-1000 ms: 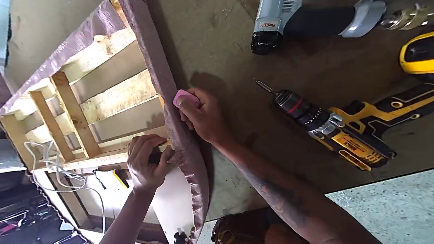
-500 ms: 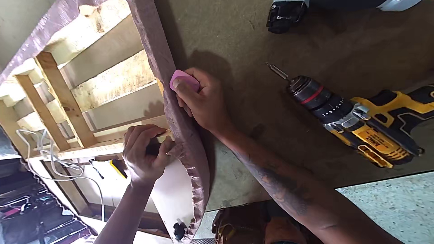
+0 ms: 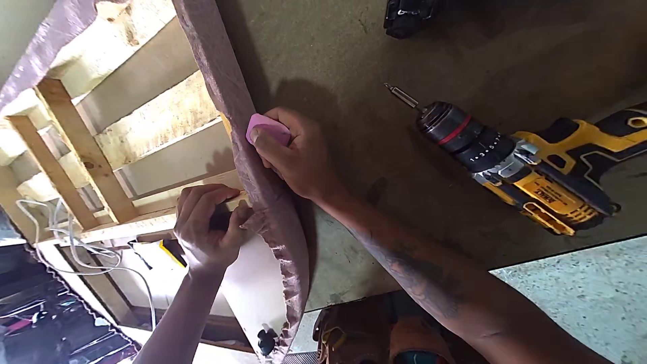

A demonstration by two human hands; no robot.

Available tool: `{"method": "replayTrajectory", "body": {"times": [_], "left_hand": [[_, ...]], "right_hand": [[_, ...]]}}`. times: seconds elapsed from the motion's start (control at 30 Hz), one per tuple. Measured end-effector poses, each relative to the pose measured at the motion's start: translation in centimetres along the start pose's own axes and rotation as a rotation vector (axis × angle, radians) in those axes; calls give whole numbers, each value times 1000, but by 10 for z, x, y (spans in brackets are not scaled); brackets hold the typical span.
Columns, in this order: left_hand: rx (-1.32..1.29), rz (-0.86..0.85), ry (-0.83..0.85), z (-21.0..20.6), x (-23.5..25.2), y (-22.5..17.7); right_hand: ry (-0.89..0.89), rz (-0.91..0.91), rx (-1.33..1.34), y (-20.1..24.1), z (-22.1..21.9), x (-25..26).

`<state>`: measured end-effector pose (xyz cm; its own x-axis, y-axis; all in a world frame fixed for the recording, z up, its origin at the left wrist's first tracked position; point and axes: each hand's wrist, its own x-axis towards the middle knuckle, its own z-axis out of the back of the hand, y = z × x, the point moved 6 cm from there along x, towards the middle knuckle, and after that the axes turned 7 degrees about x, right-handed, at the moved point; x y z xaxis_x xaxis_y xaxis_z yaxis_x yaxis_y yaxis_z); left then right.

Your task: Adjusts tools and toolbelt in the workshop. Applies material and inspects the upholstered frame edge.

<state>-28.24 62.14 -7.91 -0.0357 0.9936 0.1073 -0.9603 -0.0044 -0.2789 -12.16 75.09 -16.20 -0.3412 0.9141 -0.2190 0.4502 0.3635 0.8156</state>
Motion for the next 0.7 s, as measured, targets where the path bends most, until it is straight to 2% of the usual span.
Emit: {"method": "replayTrajectory", "body": {"times": [0.3,0.43,0.57,0.7], "left_hand": [[-4,-9,-13,0,1,0],[3,1,-8,0,1,-1],[-7,-3,-16,1,1,-1],[-7,-2,-14,0,1,-3]], "right_hand": [[28,-70,-65,-4,4,-22],[102,-53,-142,2,10,-24],[134,209,-439,29,23,3],[186,389,-489,43,21,32]]}}
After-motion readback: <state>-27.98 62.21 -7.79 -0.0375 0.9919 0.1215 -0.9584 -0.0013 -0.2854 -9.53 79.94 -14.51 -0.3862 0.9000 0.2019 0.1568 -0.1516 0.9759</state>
